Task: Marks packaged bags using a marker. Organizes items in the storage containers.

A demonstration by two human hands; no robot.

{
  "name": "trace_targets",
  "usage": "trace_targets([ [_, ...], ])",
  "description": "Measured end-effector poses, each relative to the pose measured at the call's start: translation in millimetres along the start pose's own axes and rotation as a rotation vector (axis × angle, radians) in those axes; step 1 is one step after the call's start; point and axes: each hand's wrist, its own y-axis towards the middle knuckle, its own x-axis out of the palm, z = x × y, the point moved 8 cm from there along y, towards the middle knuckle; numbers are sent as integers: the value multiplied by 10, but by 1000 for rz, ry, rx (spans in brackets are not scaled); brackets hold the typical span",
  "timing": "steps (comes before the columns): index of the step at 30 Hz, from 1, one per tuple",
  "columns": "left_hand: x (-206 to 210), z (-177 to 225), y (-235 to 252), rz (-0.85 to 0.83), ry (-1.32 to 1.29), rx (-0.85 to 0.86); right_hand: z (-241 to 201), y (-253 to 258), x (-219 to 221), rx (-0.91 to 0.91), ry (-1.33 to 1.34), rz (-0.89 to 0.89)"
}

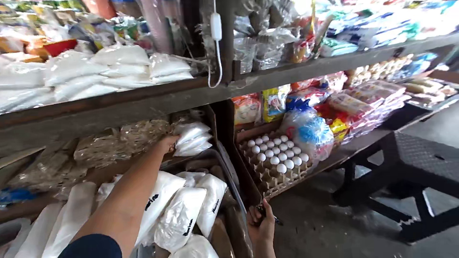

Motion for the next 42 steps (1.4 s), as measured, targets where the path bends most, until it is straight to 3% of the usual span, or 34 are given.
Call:
trace_targets([
  [5, 94, 20, 66, -73, -126, 5, 29, 30, -33, 15, 6, 55],
  [10, 62, 332, -314, -62, -297, 113, 42, 23, -12, 14, -30, 46],
  [15, -197, 370, -1519, -181, -393, 271, -40, 1, 21, -54, -23, -5],
  [17, -355, 62, -2145, -265, -408, 331, -109, -20, 43, -102, -20, -72],
  [20, -506, -735, -2974, -320, -392, 400, -223, -127, 63, -172, -72, -71],
  [24, -408, -2022, -3515, -218, -378, 490, -264, -389, 161, -230, -184, -135],
  [27, -307, -2762, -3495, -92, -273, 526, -111, -759, 304, -237, -355, -236],
  [30, -315, -3016, -3441, -202, -92, 469, 153, -1304, 461, -204, -498, -412],
  [32, -375, -2959, -3333, -287, 9, 446, 307, -1604, 589, -185, -499, -564],
  [36, -515, -2560, -3013, -156, -58, 441, 576, -1932, 725, -114, -468, -718],
  [42, 23, -2070, -2695, -335, 291, 441, 785, -1939, 764, -126, -506, -744],
])
